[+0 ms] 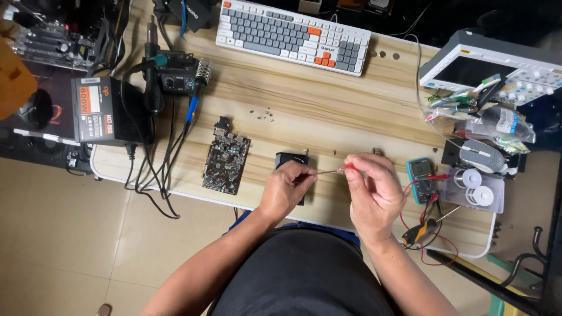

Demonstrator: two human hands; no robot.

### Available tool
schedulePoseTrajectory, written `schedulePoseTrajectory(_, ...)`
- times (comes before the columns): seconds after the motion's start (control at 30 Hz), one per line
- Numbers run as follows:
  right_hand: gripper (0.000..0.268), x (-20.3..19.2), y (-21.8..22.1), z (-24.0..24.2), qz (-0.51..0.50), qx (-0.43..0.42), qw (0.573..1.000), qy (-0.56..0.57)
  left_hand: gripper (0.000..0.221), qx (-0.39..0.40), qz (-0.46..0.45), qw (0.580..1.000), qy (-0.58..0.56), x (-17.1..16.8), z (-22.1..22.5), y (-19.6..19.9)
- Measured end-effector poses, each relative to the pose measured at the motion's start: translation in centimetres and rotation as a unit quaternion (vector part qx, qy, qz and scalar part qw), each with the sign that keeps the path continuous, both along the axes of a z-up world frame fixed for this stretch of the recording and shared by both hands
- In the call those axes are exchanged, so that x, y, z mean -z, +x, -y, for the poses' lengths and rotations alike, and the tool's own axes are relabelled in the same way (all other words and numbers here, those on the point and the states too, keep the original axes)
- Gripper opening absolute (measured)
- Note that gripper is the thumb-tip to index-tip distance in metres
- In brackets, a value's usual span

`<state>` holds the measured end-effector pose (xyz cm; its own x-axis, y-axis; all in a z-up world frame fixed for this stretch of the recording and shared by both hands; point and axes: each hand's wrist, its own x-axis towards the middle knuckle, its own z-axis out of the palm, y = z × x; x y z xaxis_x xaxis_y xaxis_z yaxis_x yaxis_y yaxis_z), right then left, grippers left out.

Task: Disassembling a GPU fan housing and cleaning the fan blades using a brush and screwdriver.

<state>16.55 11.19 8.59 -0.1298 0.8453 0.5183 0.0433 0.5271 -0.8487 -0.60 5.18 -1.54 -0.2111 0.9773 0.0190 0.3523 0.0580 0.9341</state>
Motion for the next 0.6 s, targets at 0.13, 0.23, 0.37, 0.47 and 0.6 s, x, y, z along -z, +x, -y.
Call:
schedulePoseTrajectory(0.13, 0.020, 1.3, 0.7, 0.1, -0.039, 0.011, 0.998, -0.040, 0.010, 0.031, -0.053, 0.998, -0.022, 3.8, -1.2, -1.9)
schedulePoseTrajectory(0.23, 0.031, 4.5, 2.7, 0.5, -0.034, 0.036, 0.996, -0.081, 0.013, 0.049, -0.132, 0.988, -0.066, 9.3, -3.5, -5.6)
schedulePoseTrajectory(0.37, 0.028, 8.4, 5.3, 2.7, -0.026, 0.093, 0.978, -0.184, 0.007, -0.008, -0.258, 0.959, -0.115, 16.7, -7.1, -10.3)
schedulePoseTrajectory(0.47, 0.024, 11.2, 7.1, 5.1, -0.012, 0.129, 0.958, -0.256, 0.005, -0.031, -0.282, 0.948, -0.142, 17.2, -9.0, -12.0)
schedulePoseTrajectory(0.6, 0.023, 16.7, 9.4, 8.5, -0.093, 0.200, 0.900, -0.375, 0.014, -0.050, -0.286, 0.936, -0.197, 17.3, -10.9, -12.7)
